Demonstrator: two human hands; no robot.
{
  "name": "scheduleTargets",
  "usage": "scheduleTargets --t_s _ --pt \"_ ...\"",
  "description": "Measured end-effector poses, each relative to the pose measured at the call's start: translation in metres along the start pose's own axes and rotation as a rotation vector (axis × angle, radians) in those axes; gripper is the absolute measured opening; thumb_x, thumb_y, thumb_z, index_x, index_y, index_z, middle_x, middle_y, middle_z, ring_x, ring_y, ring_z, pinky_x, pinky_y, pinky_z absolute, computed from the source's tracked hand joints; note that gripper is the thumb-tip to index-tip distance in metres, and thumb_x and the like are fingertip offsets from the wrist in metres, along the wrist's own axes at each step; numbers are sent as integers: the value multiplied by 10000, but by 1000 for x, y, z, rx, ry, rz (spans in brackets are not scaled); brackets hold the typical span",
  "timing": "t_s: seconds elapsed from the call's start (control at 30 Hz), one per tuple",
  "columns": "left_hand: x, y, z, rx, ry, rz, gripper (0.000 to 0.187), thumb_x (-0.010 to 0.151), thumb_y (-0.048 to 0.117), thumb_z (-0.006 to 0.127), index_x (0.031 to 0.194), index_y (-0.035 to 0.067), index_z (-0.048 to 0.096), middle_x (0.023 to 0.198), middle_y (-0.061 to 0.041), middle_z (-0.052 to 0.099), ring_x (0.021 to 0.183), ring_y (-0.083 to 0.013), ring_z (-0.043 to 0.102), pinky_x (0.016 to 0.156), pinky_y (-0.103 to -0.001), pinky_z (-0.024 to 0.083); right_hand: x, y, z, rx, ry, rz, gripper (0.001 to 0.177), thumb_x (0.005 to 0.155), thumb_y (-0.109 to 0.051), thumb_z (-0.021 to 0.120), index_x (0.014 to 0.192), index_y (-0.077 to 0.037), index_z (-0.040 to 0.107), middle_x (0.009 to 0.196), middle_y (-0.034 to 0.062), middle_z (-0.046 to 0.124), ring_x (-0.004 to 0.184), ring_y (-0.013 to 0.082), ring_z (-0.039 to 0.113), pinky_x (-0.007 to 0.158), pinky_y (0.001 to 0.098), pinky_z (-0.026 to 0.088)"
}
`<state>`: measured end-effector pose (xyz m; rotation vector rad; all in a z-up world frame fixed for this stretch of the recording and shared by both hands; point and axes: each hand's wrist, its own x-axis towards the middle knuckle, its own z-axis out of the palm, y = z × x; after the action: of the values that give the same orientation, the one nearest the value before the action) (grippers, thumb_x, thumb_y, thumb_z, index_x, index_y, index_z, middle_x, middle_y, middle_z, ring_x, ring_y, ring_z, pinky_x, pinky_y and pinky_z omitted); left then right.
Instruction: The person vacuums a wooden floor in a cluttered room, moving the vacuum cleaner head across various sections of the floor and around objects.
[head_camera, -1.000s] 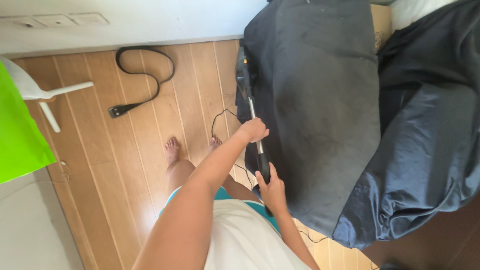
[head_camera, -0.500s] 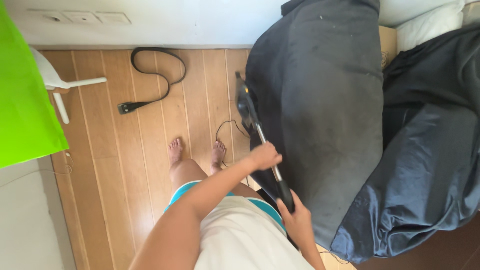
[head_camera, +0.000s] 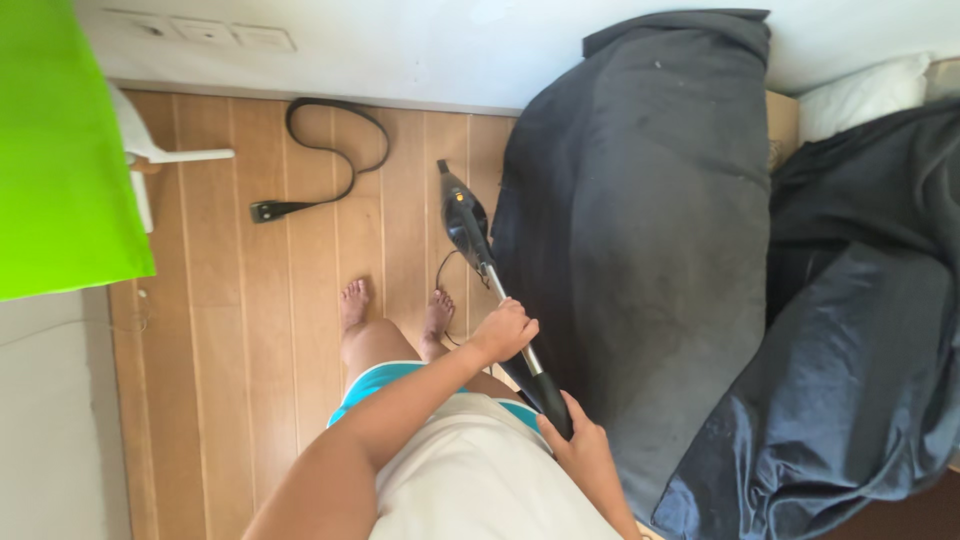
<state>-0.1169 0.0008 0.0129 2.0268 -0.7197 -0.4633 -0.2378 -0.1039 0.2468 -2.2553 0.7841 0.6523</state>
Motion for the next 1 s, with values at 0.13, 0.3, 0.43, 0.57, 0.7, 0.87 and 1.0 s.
scheduleTargets --t_s 0.13,0.3,0.43,0.57,0.7,0.87,1.0 --pt "30 -7 -8 50 29 -160 492 1007 340 468 846 -57 711 976 -281 682 1044 -435 626 967 -507 507 22 -18 -11 8 -52 -19 587 856 -307 758 1374 -79 598 642 128 683 524 172 658 568 327 554" --pt "65 -52 -24 283 38 -204 563 1045 403 408 934 -51 722 1013 -276 698 1075 -436 633 1008 -500 501 70 -53 -13 -15 -185 -144 579 875 -277 734 1404 -98 581 643 75 646 530 136 636 570 307 549" --pt "56 -72 -42 272 20 -397 596 1050 440 395 981 -52 724 1071 -272 685 1125 -422 628 972 -490 518 91 -56 2 1 -256 -223 608 873 -266 747 1425 -97 560 703 83 678 551 129 633 578 308 555" --pt "25 -99 -58 259 87 -459 588 1060 439 386 984 -27 736 1078 -238 696 1149 -419 625 981 -485 522 104 -65 22 9 -339 -273 633 861 -264 763 1428 -92 541 758 101 713 575 127 649 597 312 564" --pt "-3 -129 -68 173 168 -664 559 1052 449 424 934 23 766 1112 -203 694 1173 -374 630 1005 -458 523 111 -88 39 -33 -422 -423 575 877 -258 752 1406 -109 583 798 119 723 647 138 661 671 320 560" --pt "-41 -130 -90 171 228 -468 289 1029 272 530 1119 48 689 1070 -181 685 1073 -386 644 1005 -485 502 114 -91 60 -95 -421 -364 589 864 -293 742 1407 -144 566 800 184 715 686 282 718 687 370 571" --pt "-67 -142 -97 -120 654 -344 260 989 233 576 1081 -1 645 1129 -244 647 1063 -448 602 913 -493 485 103 -33 59 -199 -234 -260 549 826 -303 752 1342 -176 612 846 209 752 799 346 775 726 401 598"
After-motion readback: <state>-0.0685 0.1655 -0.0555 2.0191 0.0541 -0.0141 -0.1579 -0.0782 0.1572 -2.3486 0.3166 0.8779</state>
